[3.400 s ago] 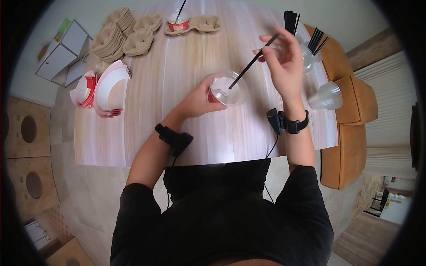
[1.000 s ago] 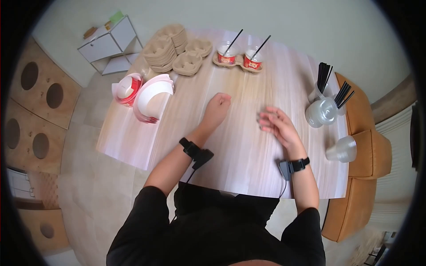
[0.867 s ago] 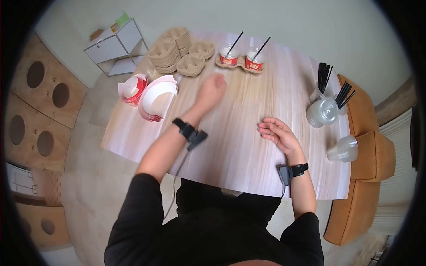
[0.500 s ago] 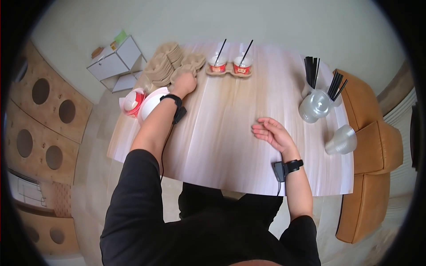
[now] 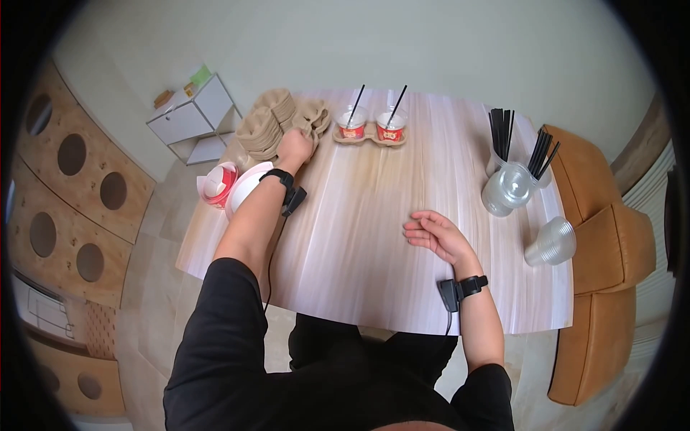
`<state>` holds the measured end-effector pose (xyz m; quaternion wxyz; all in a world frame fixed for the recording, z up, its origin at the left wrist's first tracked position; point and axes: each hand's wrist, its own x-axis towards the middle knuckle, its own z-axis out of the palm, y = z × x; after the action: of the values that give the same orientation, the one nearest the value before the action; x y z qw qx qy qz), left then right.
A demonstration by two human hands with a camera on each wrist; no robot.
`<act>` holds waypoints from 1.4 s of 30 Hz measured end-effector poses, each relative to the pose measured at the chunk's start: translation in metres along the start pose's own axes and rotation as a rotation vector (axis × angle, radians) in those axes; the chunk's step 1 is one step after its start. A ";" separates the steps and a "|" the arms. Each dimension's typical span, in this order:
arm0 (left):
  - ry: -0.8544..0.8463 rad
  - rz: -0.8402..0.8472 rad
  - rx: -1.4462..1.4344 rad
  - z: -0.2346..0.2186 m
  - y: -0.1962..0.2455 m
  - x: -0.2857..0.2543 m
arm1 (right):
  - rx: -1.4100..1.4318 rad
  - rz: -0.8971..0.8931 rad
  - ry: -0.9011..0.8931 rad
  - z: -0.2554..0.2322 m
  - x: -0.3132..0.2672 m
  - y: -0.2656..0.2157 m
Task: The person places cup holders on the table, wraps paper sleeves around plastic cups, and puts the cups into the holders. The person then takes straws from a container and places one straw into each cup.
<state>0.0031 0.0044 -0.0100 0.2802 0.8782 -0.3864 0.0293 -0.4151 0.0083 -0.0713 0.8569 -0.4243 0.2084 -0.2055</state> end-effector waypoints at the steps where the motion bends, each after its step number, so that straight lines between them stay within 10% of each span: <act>1: 0.002 0.000 0.000 -0.005 0.001 0.001 | -0.006 0.001 0.003 0.001 0.000 0.000; 10: 0.414 0.218 -0.574 -0.061 0.000 -0.038 | 0.024 -0.020 -0.014 -0.007 0.005 0.006; 16: -0.064 0.337 -0.689 -0.070 0.008 -0.204 | 0.060 -0.051 0.011 -0.005 0.000 0.001; 24: -0.400 0.861 -0.423 -0.036 0.031 -0.230 | 0.092 -0.288 0.067 -0.002 0.000 0.006; 26: -0.405 0.904 -0.359 -0.022 0.039 -0.220 | -0.635 -0.631 0.499 -0.009 0.008 0.012; 30: -0.462 0.923 -0.369 -0.003 0.062 -0.214 | -0.901 -0.839 0.623 0.018 -0.027 -0.019; 33: -0.413 1.032 -0.462 0.009 0.078 -0.216 | -1.571 -0.807 0.366 0.048 -0.032 -0.031; 39: -0.292 0.868 -0.811 0.022 0.064 -0.208 | -1.674 -0.557 0.189 0.058 -0.019 -0.024; 41: -0.512 0.006 -1.483 0.034 0.042 -0.186 | -1.668 -0.591 0.199 0.056 -0.015 -0.025; 42: -0.515 0.010 -1.489 0.038 0.032 -0.175 | -1.738 -0.678 0.160 0.054 -0.013 -0.024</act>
<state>-0.1478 0.0836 -0.0740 0.6964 0.4370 -0.3609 -0.4403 -0.4008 0.0368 -0.0199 0.1168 -0.9387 0.2122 -0.2453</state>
